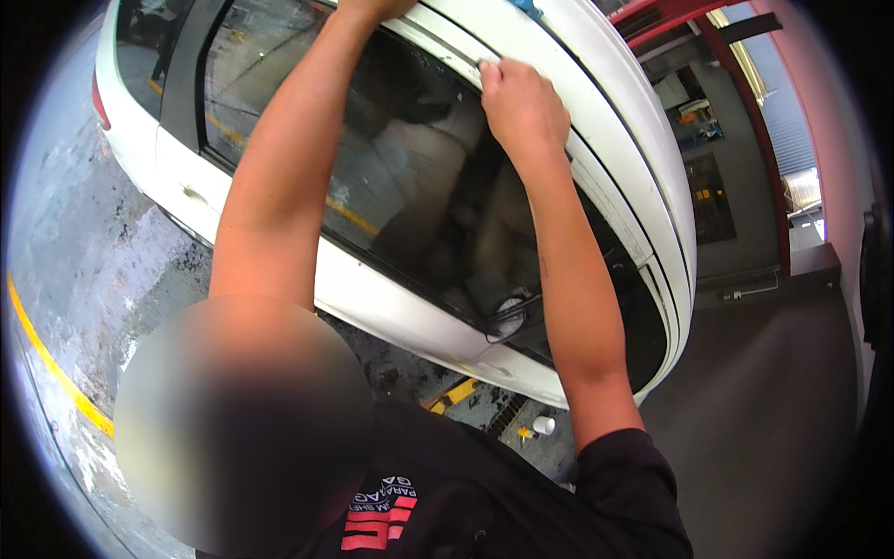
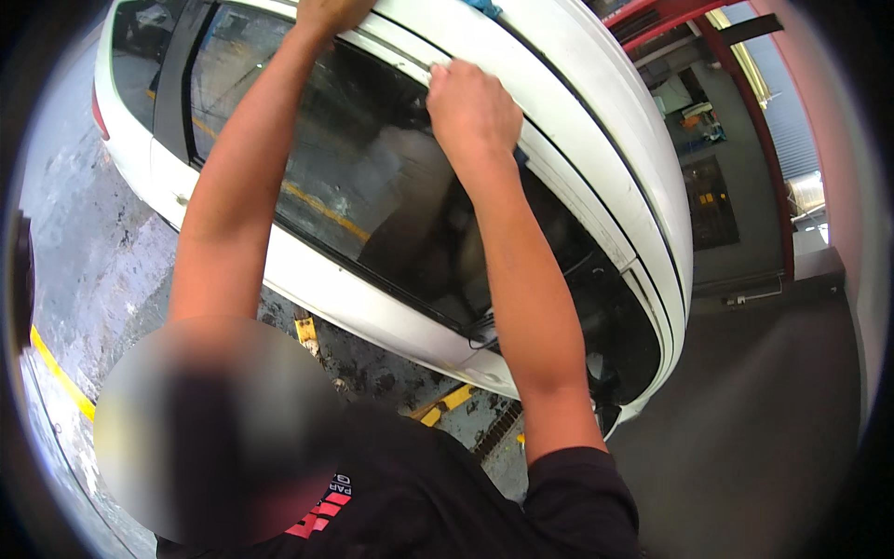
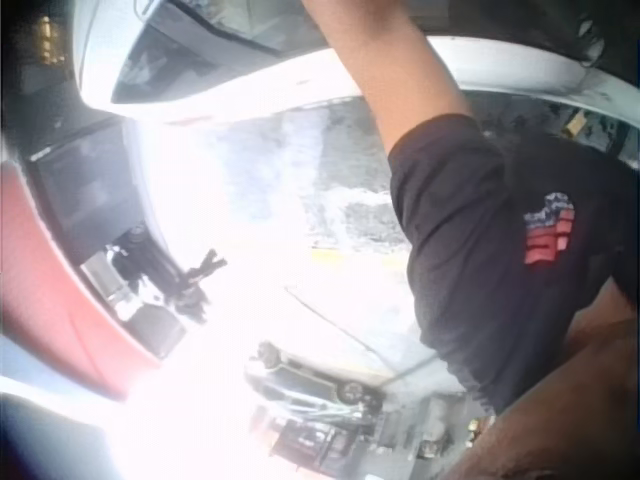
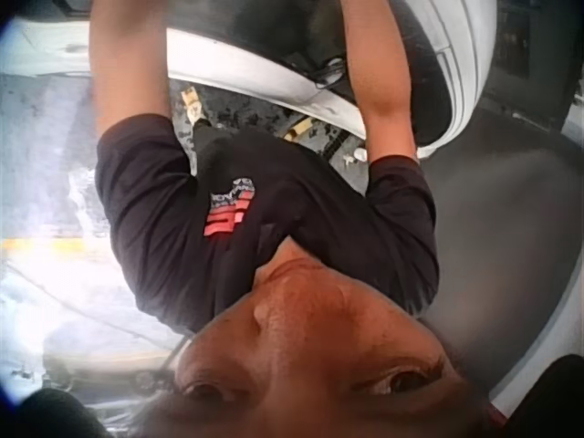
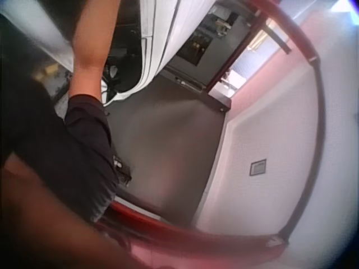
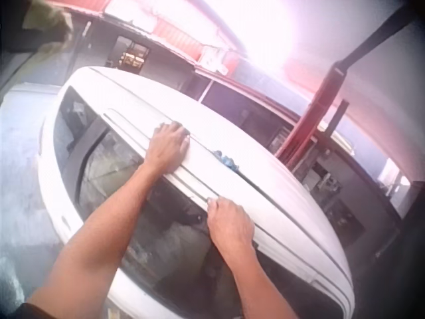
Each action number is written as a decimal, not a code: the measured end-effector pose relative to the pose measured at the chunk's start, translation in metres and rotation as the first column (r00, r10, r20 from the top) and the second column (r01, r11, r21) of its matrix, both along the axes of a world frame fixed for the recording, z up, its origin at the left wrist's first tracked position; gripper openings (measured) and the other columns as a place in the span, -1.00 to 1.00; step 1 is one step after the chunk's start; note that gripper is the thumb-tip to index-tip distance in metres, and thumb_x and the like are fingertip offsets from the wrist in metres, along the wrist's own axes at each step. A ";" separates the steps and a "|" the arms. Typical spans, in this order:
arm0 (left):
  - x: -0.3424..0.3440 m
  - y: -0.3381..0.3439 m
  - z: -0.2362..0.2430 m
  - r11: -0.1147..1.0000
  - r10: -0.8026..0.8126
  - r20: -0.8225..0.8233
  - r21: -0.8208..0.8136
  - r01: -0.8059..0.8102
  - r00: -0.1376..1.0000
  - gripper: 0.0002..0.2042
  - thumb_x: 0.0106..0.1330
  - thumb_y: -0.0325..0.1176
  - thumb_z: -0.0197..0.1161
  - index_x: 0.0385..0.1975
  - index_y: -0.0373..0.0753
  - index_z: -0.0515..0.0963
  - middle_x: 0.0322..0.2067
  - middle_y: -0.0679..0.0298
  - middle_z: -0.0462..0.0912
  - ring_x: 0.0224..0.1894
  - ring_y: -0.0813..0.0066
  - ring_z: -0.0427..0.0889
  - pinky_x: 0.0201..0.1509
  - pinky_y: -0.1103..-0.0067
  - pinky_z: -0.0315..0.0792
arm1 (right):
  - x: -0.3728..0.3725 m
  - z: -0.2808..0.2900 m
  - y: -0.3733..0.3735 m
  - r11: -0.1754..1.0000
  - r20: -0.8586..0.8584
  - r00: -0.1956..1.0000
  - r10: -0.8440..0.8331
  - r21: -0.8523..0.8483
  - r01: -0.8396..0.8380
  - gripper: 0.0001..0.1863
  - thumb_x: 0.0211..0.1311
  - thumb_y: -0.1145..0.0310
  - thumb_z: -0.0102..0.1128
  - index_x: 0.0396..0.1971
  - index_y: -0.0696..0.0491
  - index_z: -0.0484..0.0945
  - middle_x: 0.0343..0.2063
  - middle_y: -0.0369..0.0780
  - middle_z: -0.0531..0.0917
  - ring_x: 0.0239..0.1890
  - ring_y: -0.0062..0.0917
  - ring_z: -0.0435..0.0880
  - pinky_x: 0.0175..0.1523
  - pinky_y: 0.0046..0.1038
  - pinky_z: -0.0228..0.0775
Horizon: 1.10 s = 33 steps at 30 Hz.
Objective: The person uses a squeegee to press a tint film onto the rear window of a white car, working along the top edge and then smoothing the surface to remove bubbles and ensure adhesion.
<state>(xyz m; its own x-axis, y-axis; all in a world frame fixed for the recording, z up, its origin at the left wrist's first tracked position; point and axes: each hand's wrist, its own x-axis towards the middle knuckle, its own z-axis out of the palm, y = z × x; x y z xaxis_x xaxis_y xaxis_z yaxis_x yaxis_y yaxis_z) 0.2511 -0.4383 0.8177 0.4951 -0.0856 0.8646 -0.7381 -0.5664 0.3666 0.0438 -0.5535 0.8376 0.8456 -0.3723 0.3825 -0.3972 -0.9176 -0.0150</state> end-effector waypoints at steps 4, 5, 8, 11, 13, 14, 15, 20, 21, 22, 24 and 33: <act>0.006 -0.003 -0.009 1.000 0.023 0.066 -0.017 -0.022 0.998 -0.74 0.42 -0.25 0.12 -0.10 -0.25 0.64 -0.01 0.03 0.61 0.12 0.02 0.54 0.33 0.16 0.30 | 0.004 0.002 0.000 1.000 -0.034 0.999 -0.005 0.029 0.006 -0.55 0.51 -0.02 0.02 -0.22 0.04 0.70 -0.25 -0.03 0.77 -0.12 0.00 0.72 0.00 -0.04 0.53; 0.009 -0.002 -0.009 0.999 0.030 0.076 -0.014 -0.029 0.997 -0.74 0.42 -0.25 0.12 -0.11 -0.25 0.65 -0.02 0.03 0.61 0.12 0.03 0.55 0.34 0.16 0.30 | -0.004 0.003 -0.006 0.999 -0.056 0.998 -0.020 0.045 0.023 -0.55 0.50 -0.03 0.02 -0.22 0.04 0.70 -0.26 -0.03 0.77 -0.12 0.01 0.72 0.00 -0.04 0.53; 0.006 -0.009 -0.011 1.000 0.002 0.066 -0.026 0.000 0.998 -0.75 0.42 -0.25 0.12 -0.11 -0.24 0.65 -0.02 0.03 0.61 0.12 0.03 0.55 0.35 0.16 0.29 | -0.003 -0.008 -0.014 0.998 -0.024 1.000 -0.015 0.059 0.017 -0.53 0.49 -0.06 0.03 -0.24 0.05 0.70 -0.28 -0.01 0.76 -0.15 0.01 0.72 -0.03 -0.06 0.54; 0.000 -0.004 -0.009 0.999 -0.042 0.047 -0.021 0.043 0.998 -0.75 0.42 -0.25 0.12 -0.11 -0.24 0.65 -0.01 0.03 0.61 0.14 0.03 0.55 0.37 0.16 0.28 | -0.006 -0.006 -0.016 0.999 -0.017 1.000 -0.013 0.041 0.013 -0.52 0.49 -0.07 0.03 -0.26 0.06 0.70 -0.29 -0.01 0.76 -0.15 0.01 0.72 -0.04 -0.07 0.54; 0.003 -0.006 -0.012 1.000 -0.009 0.079 -0.029 0.011 0.997 -0.75 0.42 -0.26 0.12 -0.11 -0.24 0.65 -0.02 0.03 0.61 0.14 0.03 0.55 0.37 0.17 0.28 | -0.010 -0.004 -0.024 0.993 -0.018 1.000 -0.015 0.115 0.017 -0.52 0.49 -0.06 0.02 -0.26 0.06 0.70 -0.27 -0.01 0.76 -0.13 0.02 0.71 -0.02 -0.05 0.54; 0.009 -0.002 -0.010 0.999 0.004 0.075 -0.038 -0.001 0.997 -0.75 0.42 -0.26 0.12 -0.11 -0.24 0.65 -0.02 0.03 0.62 0.14 0.03 0.55 0.38 0.17 0.28 | -0.010 -0.004 -0.025 0.988 -0.020 1.000 -0.015 0.152 0.018 -0.52 0.49 -0.06 0.01 -0.25 0.06 0.70 -0.26 -0.01 0.76 -0.12 0.03 0.71 -0.02 -0.05 0.54; 0.007 -0.006 -0.006 0.999 -0.008 0.066 -0.046 0.011 0.998 -0.75 0.42 -0.26 0.12 -0.11 -0.24 0.66 -0.02 0.03 0.62 0.14 0.04 0.55 0.39 0.17 0.27 | -0.002 -0.015 -0.018 1.000 0.055 0.998 -0.009 0.020 0.008 -0.52 0.50 -0.04 -0.01 -0.25 0.07 0.70 -0.24 -0.01 0.76 -0.11 0.01 0.72 0.00 -0.05 0.55; 0.006 -0.004 -0.007 1.000 -0.009 0.069 -0.027 0.011 0.998 -0.74 0.42 -0.24 0.12 -0.11 -0.24 0.65 -0.02 0.03 0.62 0.15 0.05 0.56 0.40 0.16 0.26 | -0.005 -0.003 -0.008 0.999 -0.046 0.999 0.011 0.035 -0.010 -0.52 0.51 -0.04 -0.03 -0.22 0.07 0.70 -0.21 0.00 0.76 -0.09 0.02 0.71 0.00 -0.03 0.54; 0.004 -0.007 -0.008 1.000 0.006 0.050 -0.006 -0.005 0.999 -0.74 0.42 -0.24 0.12 -0.10 -0.24 0.65 -0.01 0.03 0.62 0.15 0.05 0.55 0.40 0.16 0.26 | -0.009 -0.001 -0.011 0.999 -0.070 0.997 0.008 0.054 -0.004 -0.52 0.51 -0.04 -0.03 -0.22 0.06 0.70 -0.20 0.01 0.75 -0.09 0.03 0.71 0.00 -0.03 0.54; 0.004 -0.008 -0.009 1.000 0.020 0.031 0.016 -0.021 0.999 -0.74 0.43 -0.24 0.11 -0.10 -0.24 0.65 -0.01 0.03 0.62 0.15 0.06 0.55 0.41 0.16 0.26 | -0.003 -0.003 -0.008 1.000 -0.054 0.999 0.009 0.019 -0.008 -0.53 0.52 -0.03 -0.02 -0.22 0.06 0.71 -0.21 -0.01 0.76 -0.09 0.01 0.72 0.01 -0.04 0.55; 0.002 -0.005 -0.009 1.000 -0.012 0.029 -0.020 0.013 1.000 -0.74 0.43 -0.23 0.11 -0.09 -0.24 0.64 -0.01 0.03 0.62 0.16 0.05 0.55 0.42 0.16 0.25 | 0.004 -0.009 0.003 0.999 -0.024 1.000 -0.009 -0.041 0.008 -0.56 0.53 0.01 -0.01 -0.21 0.04 0.73 -0.21 -0.04 0.78 -0.09 -0.03 0.75 0.03 -0.05 0.57; 0.004 0.001 -0.005 0.999 -0.035 0.008 -0.020 0.035 0.999 -0.72 0.44 -0.23 0.09 -0.07 -0.24 0.65 0.03 0.07 0.61 0.19 0.05 0.54 0.40 0.15 0.27 | 0.011 -0.014 -0.001 1.000 0.035 0.999 0.008 -0.005 -0.008 -0.50 0.48 -0.07 0.03 -0.27 0.08 0.71 -0.27 0.00 0.76 -0.14 0.02 0.71 -0.03 -0.04 0.52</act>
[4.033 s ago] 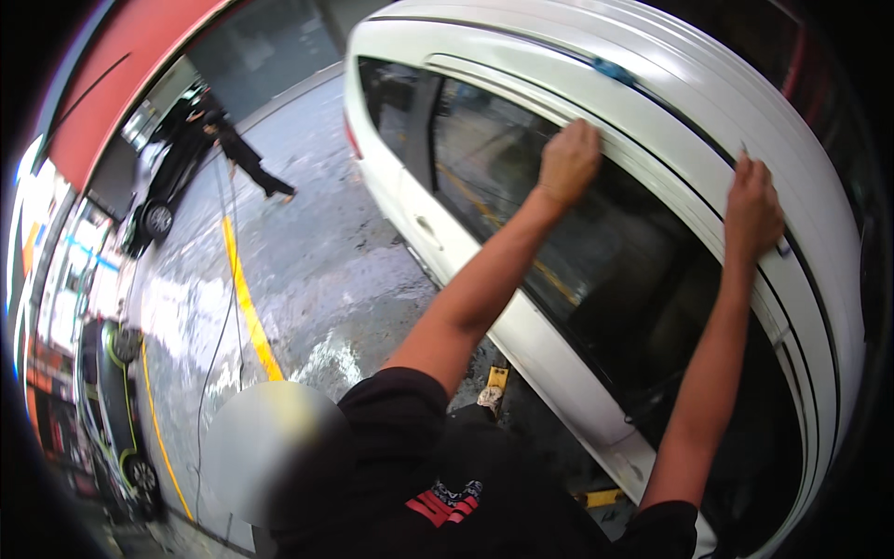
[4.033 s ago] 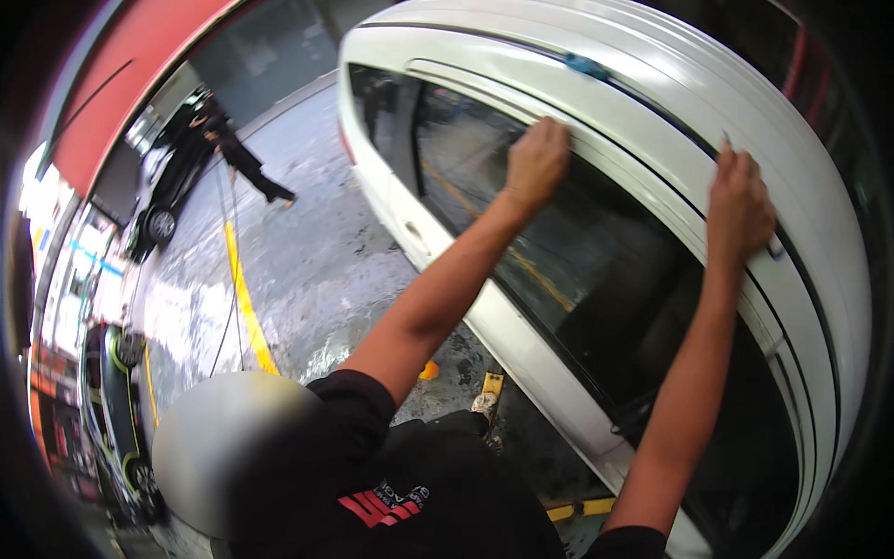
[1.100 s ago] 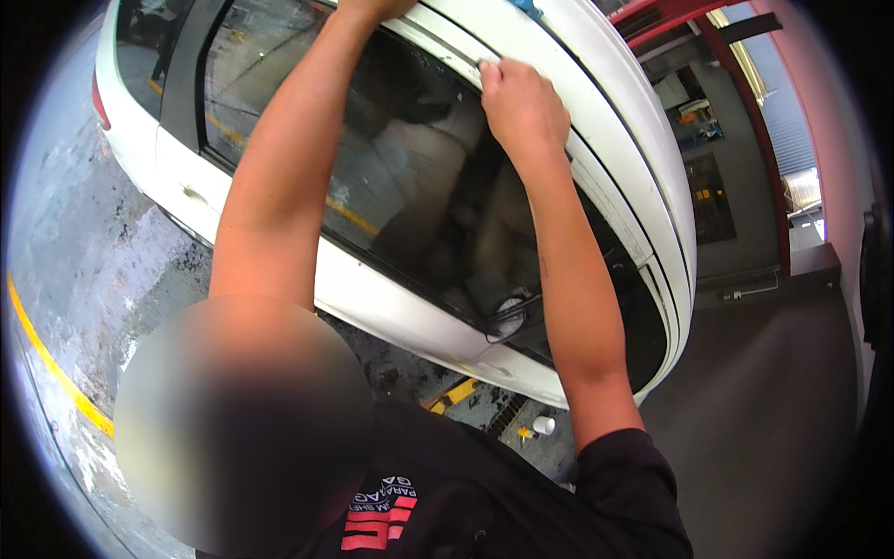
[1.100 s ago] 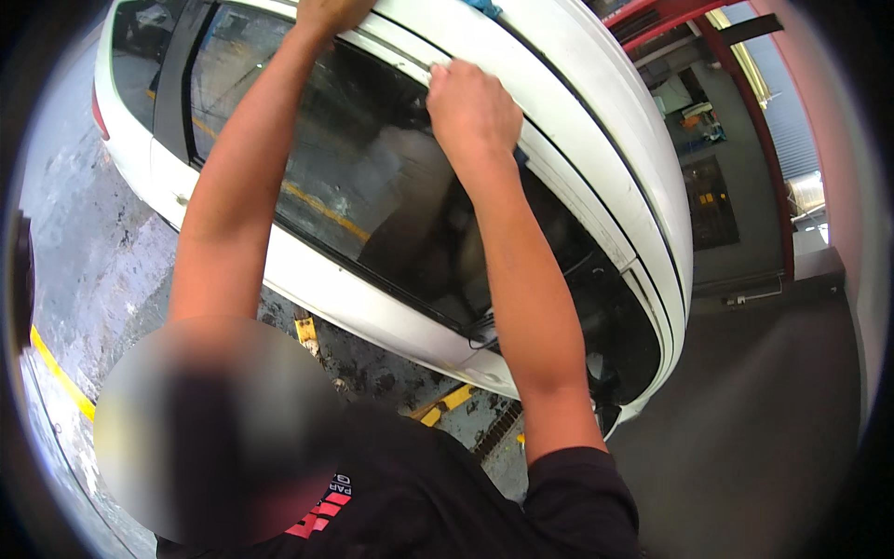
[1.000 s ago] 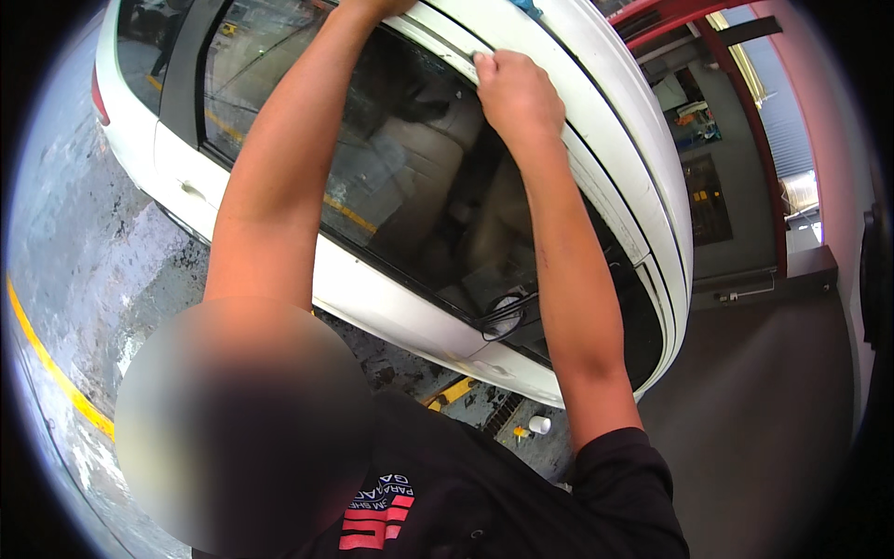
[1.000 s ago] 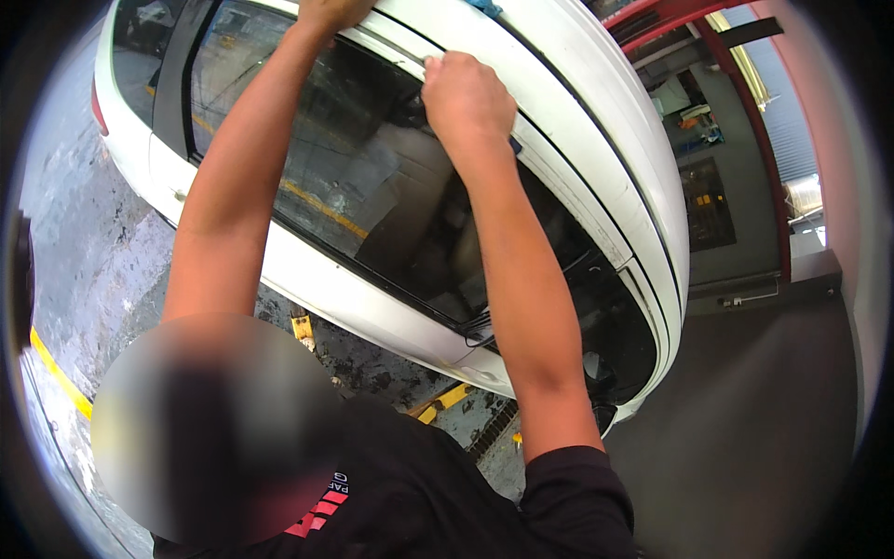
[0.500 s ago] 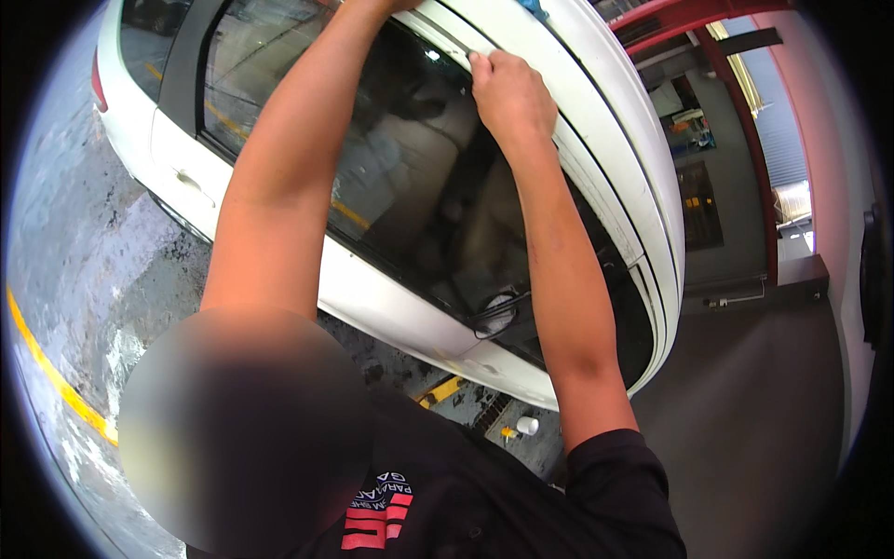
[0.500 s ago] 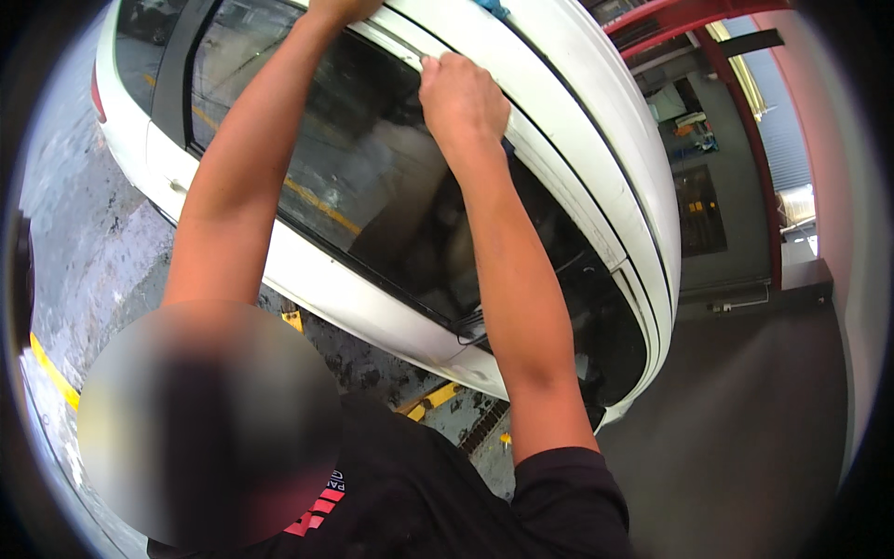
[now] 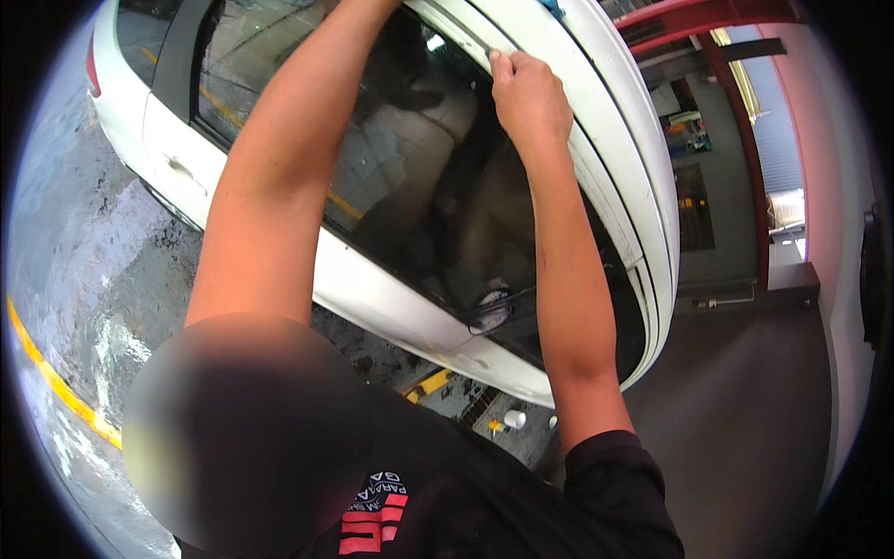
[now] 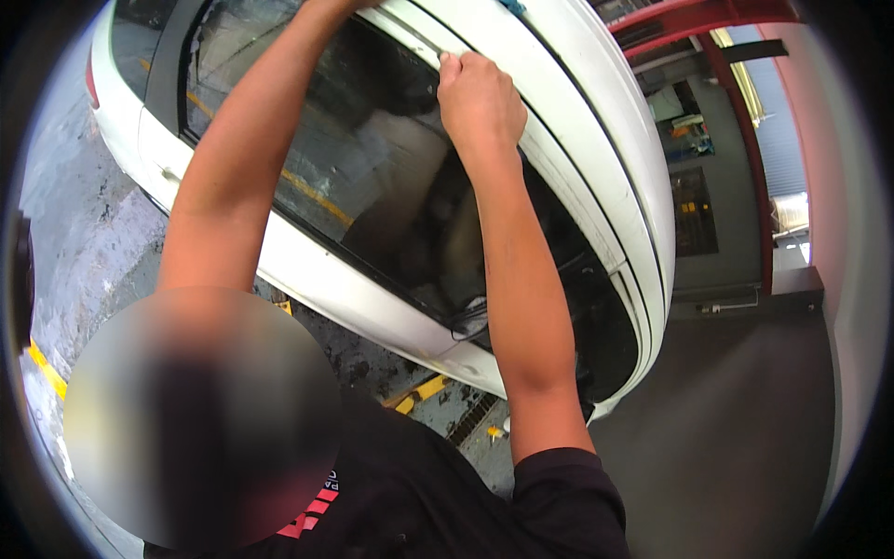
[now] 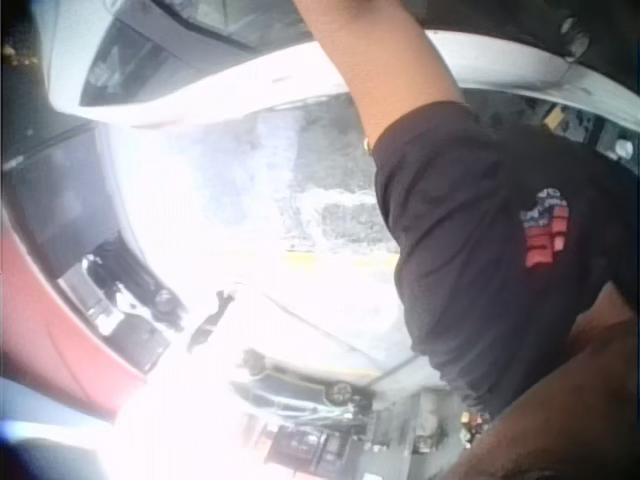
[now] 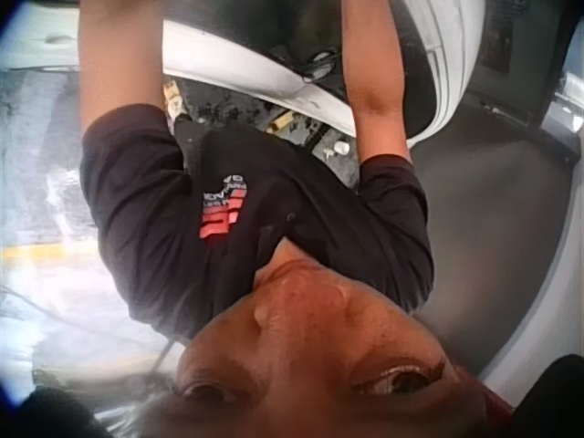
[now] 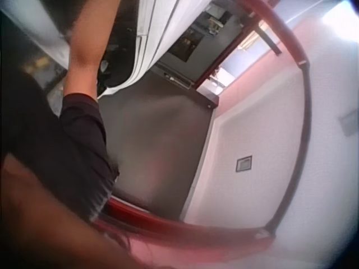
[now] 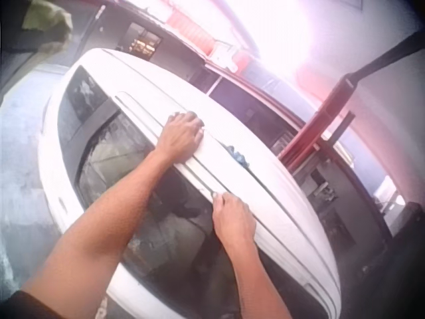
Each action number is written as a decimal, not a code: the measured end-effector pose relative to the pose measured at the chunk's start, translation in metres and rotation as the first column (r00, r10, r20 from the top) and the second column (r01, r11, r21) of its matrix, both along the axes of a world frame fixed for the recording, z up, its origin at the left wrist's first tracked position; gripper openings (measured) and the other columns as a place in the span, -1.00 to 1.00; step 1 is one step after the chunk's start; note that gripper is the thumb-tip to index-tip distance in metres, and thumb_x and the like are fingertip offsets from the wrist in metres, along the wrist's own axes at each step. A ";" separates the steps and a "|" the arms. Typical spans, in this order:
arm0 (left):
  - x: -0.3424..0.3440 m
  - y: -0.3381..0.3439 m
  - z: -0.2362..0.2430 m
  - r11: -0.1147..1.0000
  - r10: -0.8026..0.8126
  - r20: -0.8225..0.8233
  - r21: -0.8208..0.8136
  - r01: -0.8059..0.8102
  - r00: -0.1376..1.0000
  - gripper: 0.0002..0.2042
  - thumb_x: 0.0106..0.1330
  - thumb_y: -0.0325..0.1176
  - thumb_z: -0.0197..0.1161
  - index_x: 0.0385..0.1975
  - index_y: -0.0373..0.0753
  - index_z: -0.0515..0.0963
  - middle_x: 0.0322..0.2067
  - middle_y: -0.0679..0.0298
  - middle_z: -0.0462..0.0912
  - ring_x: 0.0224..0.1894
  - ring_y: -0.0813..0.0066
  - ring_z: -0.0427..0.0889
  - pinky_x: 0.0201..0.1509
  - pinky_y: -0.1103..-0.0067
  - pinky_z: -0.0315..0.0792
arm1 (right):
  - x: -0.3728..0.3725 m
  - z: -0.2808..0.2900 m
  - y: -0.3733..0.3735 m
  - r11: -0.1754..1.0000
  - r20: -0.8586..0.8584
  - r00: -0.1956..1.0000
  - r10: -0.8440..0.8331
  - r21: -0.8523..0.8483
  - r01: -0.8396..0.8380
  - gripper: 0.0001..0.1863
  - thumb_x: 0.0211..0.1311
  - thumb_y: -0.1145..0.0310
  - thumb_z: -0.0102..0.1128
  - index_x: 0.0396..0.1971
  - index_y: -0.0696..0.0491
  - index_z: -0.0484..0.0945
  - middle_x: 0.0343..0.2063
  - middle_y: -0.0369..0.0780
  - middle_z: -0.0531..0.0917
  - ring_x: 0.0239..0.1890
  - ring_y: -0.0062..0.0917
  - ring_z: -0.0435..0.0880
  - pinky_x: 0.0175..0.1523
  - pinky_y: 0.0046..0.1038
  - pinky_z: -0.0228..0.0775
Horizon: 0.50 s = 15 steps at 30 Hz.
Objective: The person uses a squeegee to press a tint film onto the rear window of a white car, working along the top edge and then smoothing the surface to remove bubbles and ensure adhesion.
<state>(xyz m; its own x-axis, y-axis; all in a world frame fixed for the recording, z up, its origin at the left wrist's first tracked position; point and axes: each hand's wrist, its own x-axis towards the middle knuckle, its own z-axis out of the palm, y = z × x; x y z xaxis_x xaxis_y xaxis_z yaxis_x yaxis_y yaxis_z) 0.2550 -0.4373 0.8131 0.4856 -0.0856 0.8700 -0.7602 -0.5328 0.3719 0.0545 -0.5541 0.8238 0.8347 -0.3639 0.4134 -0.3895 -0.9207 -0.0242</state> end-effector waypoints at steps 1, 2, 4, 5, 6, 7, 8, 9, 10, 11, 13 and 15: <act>-0.003 -0.002 -0.003 1.000 0.008 0.006 -0.003 -0.008 1.000 -0.72 0.44 -0.23 0.09 -0.07 -0.23 0.66 0.03 0.07 0.61 0.18 0.05 0.54 0.39 0.15 0.27 | -0.006 -0.001 -0.005 1.000 -0.016 1.000 -0.010 0.024 0.010 -0.50 0.49 -0.07 0.02 -0.27 0.08 0.70 -0.27 0.01 0.76 -0.14 0.03 0.71 -0.03 -0.04 0.52; -0.005 -0.004 -0.006 1.000 0.017 0.012 -0.006 -0.017 1.000 -0.72 0.44 -0.23 0.09 -0.07 -0.23 0.66 0.02 0.07 0.61 0.17 0.04 0.54 0.39 0.15 0.28 | -0.013 0.001 -0.010 0.999 -0.032 0.999 -0.018 0.048 0.020 -0.49 0.49 -0.07 0.01 -0.27 0.09 0.70 -0.28 0.01 0.76 -0.14 0.04 0.71 -0.03 -0.04 0.52; 0.005 -0.006 -0.009 0.999 0.051 0.077 -0.004 -0.051 0.996 -0.73 0.45 -0.22 0.09 -0.08 -0.21 0.66 0.00 0.07 0.61 0.14 0.02 0.55 0.36 0.15 0.30 | -0.016 0.010 -0.006 0.986 -0.097 0.992 -0.081 0.138 0.094 -0.48 0.50 -0.07 0.00 -0.28 0.10 0.69 -0.30 0.03 0.75 -0.14 0.06 0.70 -0.04 -0.05 0.52; 0.011 -0.005 -0.009 0.999 0.050 0.059 -0.001 -0.050 0.997 -0.73 0.45 -0.22 0.09 -0.08 -0.21 0.66 0.00 0.07 0.61 0.14 0.01 0.55 0.36 0.15 0.30 | -0.008 0.006 -0.003 0.995 -0.048 0.998 -0.050 0.089 0.054 -0.50 0.50 -0.05 0.00 -0.28 0.09 0.70 -0.29 0.01 0.76 -0.14 0.03 0.72 -0.04 -0.06 0.54; 0.006 -0.004 -0.007 0.999 0.034 0.034 0.002 -0.034 0.999 -0.73 0.45 -0.22 0.09 -0.08 -0.21 0.66 0.00 0.07 0.61 0.14 0.01 0.55 0.36 0.15 0.30 | -0.004 0.000 0.001 0.999 -0.006 0.999 -0.031 0.036 0.031 -0.52 0.51 -0.03 0.00 -0.28 0.09 0.71 -0.27 0.00 0.77 -0.14 0.00 0.74 -0.04 -0.06 0.56; 0.001 -0.004 -0.006 1.000 0.018 0.009 0.005 -0.018 1.000 -0.73 0.45 -0.22 0.09 -0.09 -0.21 0.66 0.00 0.07 0.61 0.14 0.01 0.55 0.37 0.15 0.29 | -0.002 -0.003 0.003 1.000 0.033 0.999 -0.009 -0.017 0.010 -0.53 0.51 0.00 0.01 -0.28 0.08 0.72 -0.26 -0.02 0.78 -0.14 -0.03 0.75 -0.04 -0.07 0.58; -0.004 -0.007 -0.009 1.000 0.001 -0.006 -0.005 -0.001 1.000 -0.73 0.45 -0.22 0.09 -0.09 -0.22 0.66 -0.01 0.07 0.61 0.14 0.01 0.55 0.36 0.15 0.30 | -0.001 0.003 0.001 1.000 -0.003 1.000 -0.010 0.023 0.010 -0.53 0.51 -0.01 0.01 -0.29 0.07 0.72 -0.27 -0.03 0.78 -0.14 -0.05 0.75 -0.04 -0.08 0.57; -0.005 -0.006 -0.008 1.000 -0.005 -0.007 -0.010 0.005 1.000 -0.73 0.45 -0.22 0.09 -0.09 -0.22 0.66 -0.01 0.06 0.61 0.14 0.01 0.55 0.36 0.15 0.30 | -0.004 0.007 -0.004 1.000 -0.044 0.999 -0.020 0.021 0.021 -0.53 0.51 -0.01 0.00 -0.29 0.07 0.72 -0.27 -0.03 0.78 -0.14 -0.04 0.75 -0.03 -0.08 0.57; -0.001 -0.002 -0.006 1.000 -0.002 -0.006 -0.021 0.002 1.000 -0.73 0.45 -0.22 0.09 -0.10 -0.23 0.66 -0.01 0.06 0.61 0.14 0.01 0.55 0.36 0.15 0.30 | -0.006 0.013 -0.010 1.000 -0.082 0.996 -0.023 0.013 0.024 -0.53 0.52 -0.01 0.00 -0.29 0.07 0.72 -0.27 -0.04 0.78 -0.13 -0.04 0.74 -0.03 -0.07 0.56; 0.002 -0.001 -0.004 1.000 0.016 0.019 -0.014 -0.015 1.000 -0.73 0.45 -0.23 0.10 -0.10 -0.23 0.66 -0.02 0.06 0.61 0.14 0.01 0.55 0.36 0.15 0.30 | -0.007 0.016 -0.012 1.000 -0.121 0.992 -0.026 0.005 0.027 -0.52 0.52 -0.01 -0.01 -0.30 0.07 0.71 -0.27 -0.04 0.78 -0.13 -0.03 0.74 -0.02 -0.07 0.56; -0.005 -0.009 -0.007 1.000 0.029 0.038 -0.009 -0.029 0.999 -0.73 0.44 -0.23 0.10 -0.11 -0.24 0.66 -0.03 0.05 0.61 0.13 0.02 0.55 0.36 0.15 0.30 | -0.010 0.013 -0.006 0.997 -0.115 0.992 -0.056 0.056 0.062 -0.52 0.53 -0.03 -0.01 -0.28 0.06 0.72 -0.26 -0.05 0.78 -0.13 -0.05 0.74 -0.01 -0.06 0.54; -0.001 -0.002 -0.005 1.000 0.010 0.020 -0.007 -0.010 1.000 -0.74 0.43 -0.24 0.11 -0.13 -0.24 0.65 -0.04 0.05 0.61 0.15 0.04 0.55 0.38 0.15 0.28 | -0.002 0.011 0.000 0.999 -0.091 0.995 -0.040 0.031 0.043 -0.52 0.52 -0.04 0.00 -0.26 0.06 0.72 -0.26 -0.05 0.78 -0.13 -0.06 0.74 -0.01 -0.06 0.54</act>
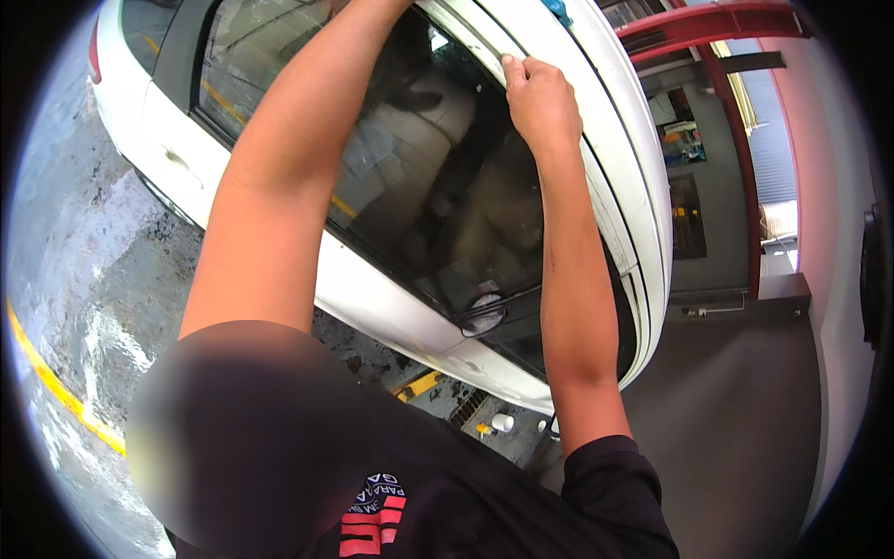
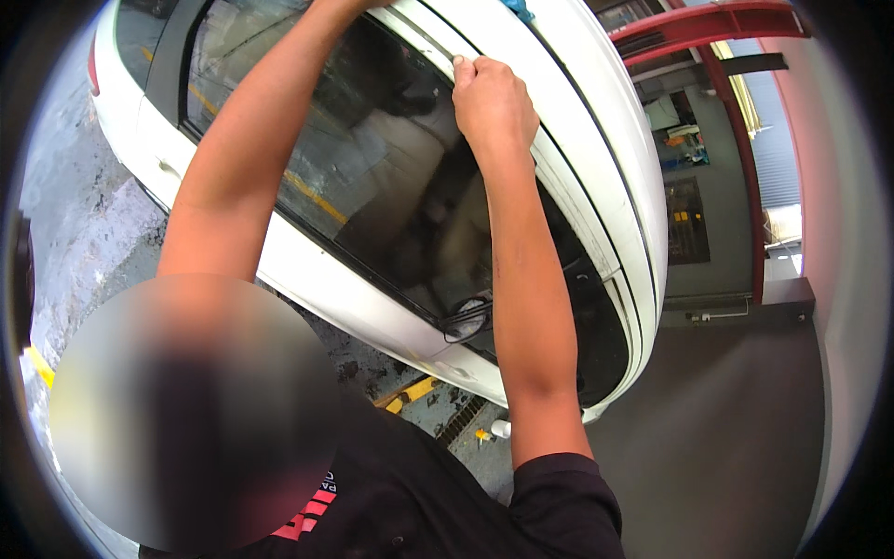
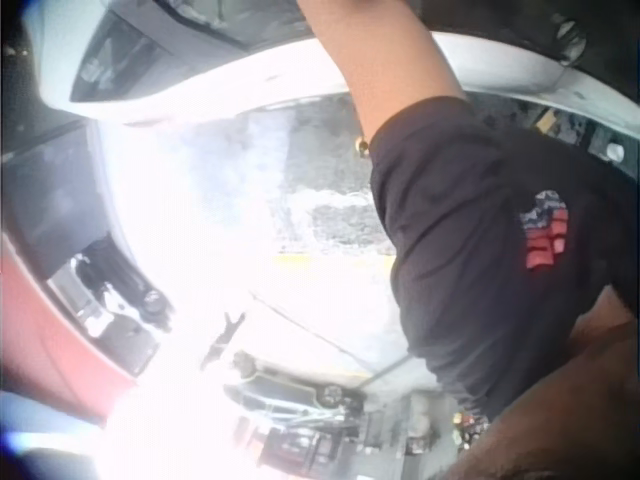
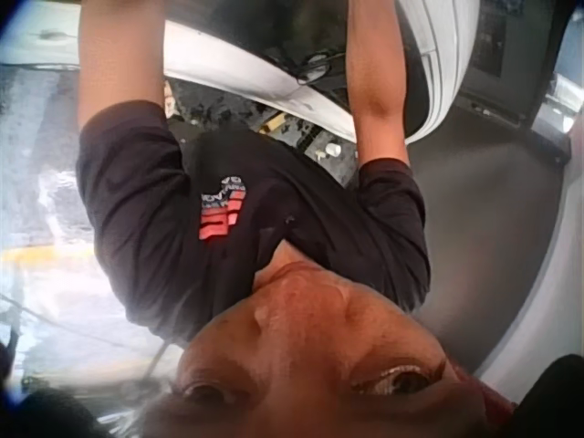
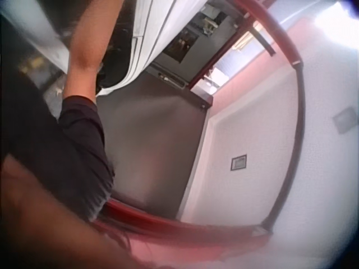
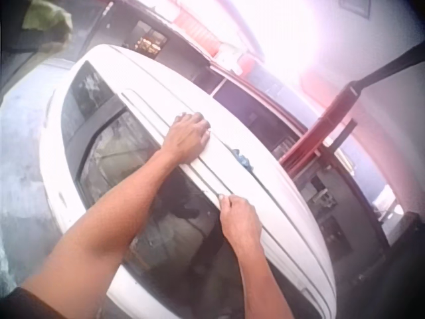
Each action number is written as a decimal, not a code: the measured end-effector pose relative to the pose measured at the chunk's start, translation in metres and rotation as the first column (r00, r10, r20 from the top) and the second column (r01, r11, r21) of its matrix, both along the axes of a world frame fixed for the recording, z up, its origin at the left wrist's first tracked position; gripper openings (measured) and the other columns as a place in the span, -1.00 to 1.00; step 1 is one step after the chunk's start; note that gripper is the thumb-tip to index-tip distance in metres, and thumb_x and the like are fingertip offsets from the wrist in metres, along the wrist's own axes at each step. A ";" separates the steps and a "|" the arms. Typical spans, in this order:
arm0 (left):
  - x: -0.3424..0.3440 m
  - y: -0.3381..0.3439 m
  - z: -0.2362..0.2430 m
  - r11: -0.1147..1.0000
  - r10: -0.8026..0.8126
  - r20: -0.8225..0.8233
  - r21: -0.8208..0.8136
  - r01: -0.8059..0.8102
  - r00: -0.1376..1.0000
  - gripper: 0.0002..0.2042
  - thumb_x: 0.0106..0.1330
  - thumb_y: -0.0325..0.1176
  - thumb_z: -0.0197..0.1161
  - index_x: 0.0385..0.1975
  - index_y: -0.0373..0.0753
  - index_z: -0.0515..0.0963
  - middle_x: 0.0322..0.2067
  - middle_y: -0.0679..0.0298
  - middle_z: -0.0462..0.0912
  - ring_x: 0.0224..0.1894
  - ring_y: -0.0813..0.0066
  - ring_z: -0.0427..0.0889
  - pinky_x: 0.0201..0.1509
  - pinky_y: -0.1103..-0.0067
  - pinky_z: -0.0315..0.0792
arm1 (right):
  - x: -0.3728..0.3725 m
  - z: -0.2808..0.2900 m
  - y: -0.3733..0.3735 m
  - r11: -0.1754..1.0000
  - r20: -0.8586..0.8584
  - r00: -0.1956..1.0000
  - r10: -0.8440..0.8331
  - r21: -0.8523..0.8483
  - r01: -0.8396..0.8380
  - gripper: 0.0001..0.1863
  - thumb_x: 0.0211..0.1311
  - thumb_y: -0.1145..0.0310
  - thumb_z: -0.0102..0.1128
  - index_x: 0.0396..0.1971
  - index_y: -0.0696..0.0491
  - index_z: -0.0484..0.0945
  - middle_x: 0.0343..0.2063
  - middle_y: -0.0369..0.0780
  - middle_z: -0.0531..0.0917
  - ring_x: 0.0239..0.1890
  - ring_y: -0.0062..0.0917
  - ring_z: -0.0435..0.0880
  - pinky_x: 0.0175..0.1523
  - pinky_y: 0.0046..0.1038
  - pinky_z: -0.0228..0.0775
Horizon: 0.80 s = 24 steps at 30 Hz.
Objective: The person uses a squeegee to press a tint film onto the rear window of a white car, working along the top edge and then smoothing the surface to remove bubbles and ensure adhesion.
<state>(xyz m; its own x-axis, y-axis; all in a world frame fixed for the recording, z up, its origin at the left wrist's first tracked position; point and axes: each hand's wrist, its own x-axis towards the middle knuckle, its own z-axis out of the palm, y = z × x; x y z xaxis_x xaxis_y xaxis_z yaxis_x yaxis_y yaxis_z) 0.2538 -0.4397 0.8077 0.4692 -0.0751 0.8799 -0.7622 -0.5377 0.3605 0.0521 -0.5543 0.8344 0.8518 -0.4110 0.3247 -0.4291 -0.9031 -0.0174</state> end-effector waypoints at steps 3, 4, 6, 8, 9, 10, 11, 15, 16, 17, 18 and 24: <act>0.000 -0.002 -0.004 0.999 0.032 0.026 -0.019 -0.032 0.999 -0.75 0.42 -0.24 0.11 -0.14 -0.24 0.66 -0.03 0.06 0.61 0.16 0.07 0.55 0.39 0.17 0.28 | -0.014 0.006 -0.006 0.999 -0.057 0.998 -0.032 0.035 0.034 -0.50 0.53 -0.05 -0.03 -0.25 0.07 0.72 -0.26 -0.05 0.78 -0.13 -0.04 0.74 0.00 -0.05 0.55; 0.003 -0.002 -0.002 0.999 0.036 0.027 -0.018 -0.036 0.999 -0.75 0.42 -0.24 0.11 -0.14 -0.24 0.65 -0.03 0.06 0.62 0.16 0.07 0.55 0.38 0.17 0.28 | -0.015 0.007 -0.007 0.998 -0.072 0.996 -0.045 0.034 0.047 -0.49 0.54 -0.05 -0.05 -0.25 0.07 0.71 -0.26 -0.04 0.78 -0.13 -0.03 0.74 0.00 -0.05 0.56; 0.002 -0.006 -0.001 0.999 0.030 0.022 -0.011 -0.030 0.999 -0.74 0.42 -0.23 0.11 -0.13 -0.24 0.65 -0.03 0.06 0.62 0.16 0.08 0.55 0.38 0.18 0.28 | -0.005 -0.006 0.004 0.996 0.020 1.000 0.010 -0.094 -0.008 -0.51 0.53 -0.04 -0.03 -0.23 0.06 0.72 -0.24 -0.05 0.78 -0.09 -0.04 0.74 0.05 -0.05 0.56; -0.003 -0.005 -0.002 1.000 -0.007 0.000 -0.018 0.007 1.000 -0.73 0.42 -0.23 0.10 -0.13 -0.25 0.65 -0.03 0.05 0.62 0.16 0.08 0.55 0.37 0.19 0.29 | -0.007 -0.005 0.006 0.998 -0.018 1.000 0.005 -0.070 -0.007 -0.52 0.53 -0.03 -0.03 -0.21 0.04 0.73 -0.22 -0.04 0.78 -0.07 -0.04 0.74 0.06 -0.06 0.56; 0.003 0.003 0.000 1.000 -0.006 -0.001 -0.020 0.006 1.000 -0.73 0.42 -0.23 0.10 -0.13 -0.26 0.64 -0.03 0.05 0.62 0.16 0.08 0.55 0.37 0.19 0.29 | -0.005 -0.003 0.005 0.998 -0.023 1.000 0.022 -0.058 -0.023 -0.52 0.53 -0.03 -0.03 -0.21 0.05 0.73 -0.22 -0.04 0.78 -0.08 -0.03 0.74 0.05 -0.06 0.56; 0.005 0.005 0.002 1.000 0.004 0.005 -0.004 -0.004 1.000 -0.73 0.42 -0.23 0.10 -0.13 -0.26 0.65 -0.03 0.05 0.62 0.16 0.08 0.55 0.36 0.19 0.29 | -0.004 0.000 0.004 0.998 -0.027 0.999 0.039 -0.046 -0.041 -0.51 0.53 -0.03 -0.04 -0.21 0.05 0.73 -0.21 -0.03 0.78 -0.09 -0.02 0.74 0.05 -0.05 0.56; 0.005 0.003 0.003 1.000 0.015 0.011 0.012 -0.016 1.000 -0.73 0.43 -0.23 0.09 -0.13 -0.26 0.65 -0.03 0.05 0.62 0.15 0.08 0.55 0.36 0.19 0.30 | -0.005 0.004 0.003 1.000 -0.075 0.997 0.006 -0.006 -0.006 -0.51 0.54 -0.03 -0.05 -0.20 0.05 0.73 -0.20 -0.02 0.78 -0.08 -0.01 0.73 0.05 -0.05 0.56; 0.004 0.000 0.003 1.000 0.007 0.017 -0.012 -0.006 1.000 -0.73 0.43 -0.23 0.08 -0.12 -0.25 0.65 -0.03 0.05 0.62 0.14 0.07 0.56 0.33 0.18 0.32 | 0.009 -0.009 0.005 0.990 0.086 0.992 0.097 -0.110 -0.087 -0.49 0.49 -0.11 0.02 -0.20 0.05 0.73 -0.23 -0.01 0.77 -0.12 0.03 0.71 0.01 -0.02 0.50; 0.004 0.004 0.003 1.000 0.001 0.015 -0.010 -0.001 1.000 -0.73 0.44 -0.24 0.08 -0.12 -0.25 0.65 -0.04 0.05 0.62 0.14 0.06 0.56 0.33 0.18 0.32 | 0.004 -0.007 0.005 0.995 0.041 0.997 0.062 -0.087 -0.058 -0.50 0.49 -0.09 0.01 -0.21 0.04 0.73 -0.22 -0.02 0.77 -0.10 0.01 0.72 0.02 -0.03 0.52; 0.000 0.001 -0.003 1.000 0.018 0.016 -0.014 -0.017 1.000 -0.72 0.44 -0.23 0.08 -0.11 -0.25 0.65 -0.04 0.05 0.62 0.14 0.06 0.55 0.33 0.18 0.32 | -0.003 -0.003 0.000 0.997 -0.004 1.000 0.028 -0.065 -0.028 -0.51 0.50 -0.07 0.00 -0.21 0.04 0.74 -0.21 -0.03 0.78 -0.08 -0.01 0.72 0.03 -0.04 0.53; 0.002 0.000 -0.004 0.999 0.032 0.021 0.000 -0.032 0.999 -0.72 0.44 -0.23 0.08 -0.11 -0.25 0.65 -0.03 0.06 0.62 0.14 0.06 0.55 0.33 0.18 0.32 | -0.004 0.001 -0.001 0.999 -0.048 0.999 0.008 -0.053 -0.010 -0.51 0.51 -0.05 -0.01 -0.22 0.04 0.74 -0.20 -0.05 0.78 -0.07 -0.03 0.73 0.04 -0.05 0.54; 0.001 -0.001 -0.002 1.000 0.001 0.020 -0.008 0.000 1.000 -0.72 0.45 -0.22 0.08 -0.11 -0.25 0.65 -0.03 0.06 0.62 0.14 0.05 0.56 0.33 0.17 0.32 | 0.002 -0.003 -0.010 0.996 0.012 0.998 0.054 -0.076 -0.053 -0.52 0.50 -0.06 0.00 -0.22 0.04 0.73 -0.21 -0.05 0.78 -0.09 -0.05 0.74 0.02 -0.05 0.54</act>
